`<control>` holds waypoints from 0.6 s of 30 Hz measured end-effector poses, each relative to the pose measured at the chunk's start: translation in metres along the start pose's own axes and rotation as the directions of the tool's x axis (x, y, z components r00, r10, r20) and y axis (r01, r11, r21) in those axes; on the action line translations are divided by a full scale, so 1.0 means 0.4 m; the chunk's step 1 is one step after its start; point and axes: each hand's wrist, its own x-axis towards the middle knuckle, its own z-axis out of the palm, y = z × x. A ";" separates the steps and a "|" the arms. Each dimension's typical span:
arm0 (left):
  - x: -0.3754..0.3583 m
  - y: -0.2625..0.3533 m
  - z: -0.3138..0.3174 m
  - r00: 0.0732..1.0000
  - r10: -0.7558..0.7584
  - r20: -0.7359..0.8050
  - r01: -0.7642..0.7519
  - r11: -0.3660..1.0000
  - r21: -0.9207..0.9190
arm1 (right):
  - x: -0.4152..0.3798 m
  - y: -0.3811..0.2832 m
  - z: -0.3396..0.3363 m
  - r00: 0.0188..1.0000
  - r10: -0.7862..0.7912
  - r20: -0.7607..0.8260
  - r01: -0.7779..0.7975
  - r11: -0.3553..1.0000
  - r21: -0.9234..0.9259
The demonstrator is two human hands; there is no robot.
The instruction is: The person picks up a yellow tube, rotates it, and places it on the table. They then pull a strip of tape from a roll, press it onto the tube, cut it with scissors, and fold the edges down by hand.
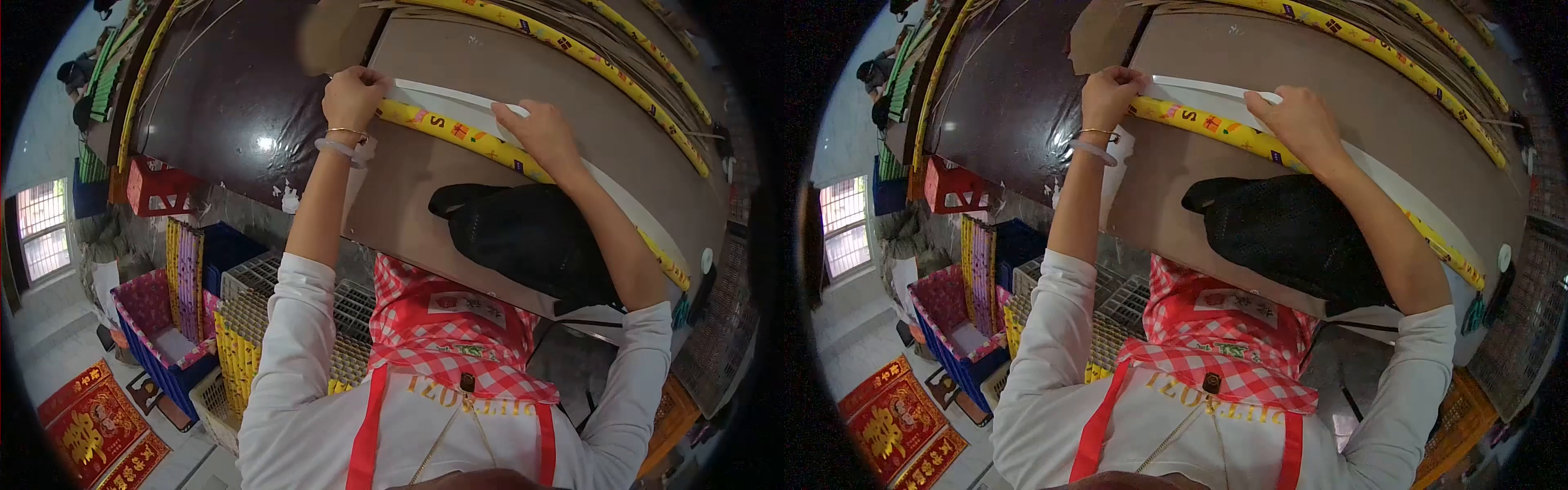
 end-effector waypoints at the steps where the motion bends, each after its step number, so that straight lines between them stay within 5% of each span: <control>1: -0.001 0.000 0.001 1.000 -0.010 -0.011 0.010 1.000 -0.010 | 0.000 -0.002 -0.004 0.999 0.015 0.036 -0.015 1.000 0.016; 10: -0.006 0.007 0.001 0.999 0.016 -0.041 -0.014 0.998 0.055 | -0.001 0.006 0.009 0.995 -0.057 -0.076 0.057 0.998 -0.005; 18: -0.010 0.010 0.002 0.998 0.034 -0.058 -0.031 0.998 0.048 | 0.002 -0.003 -0.002 1.000 0.024 0.009 -0.023 1.000 -0.019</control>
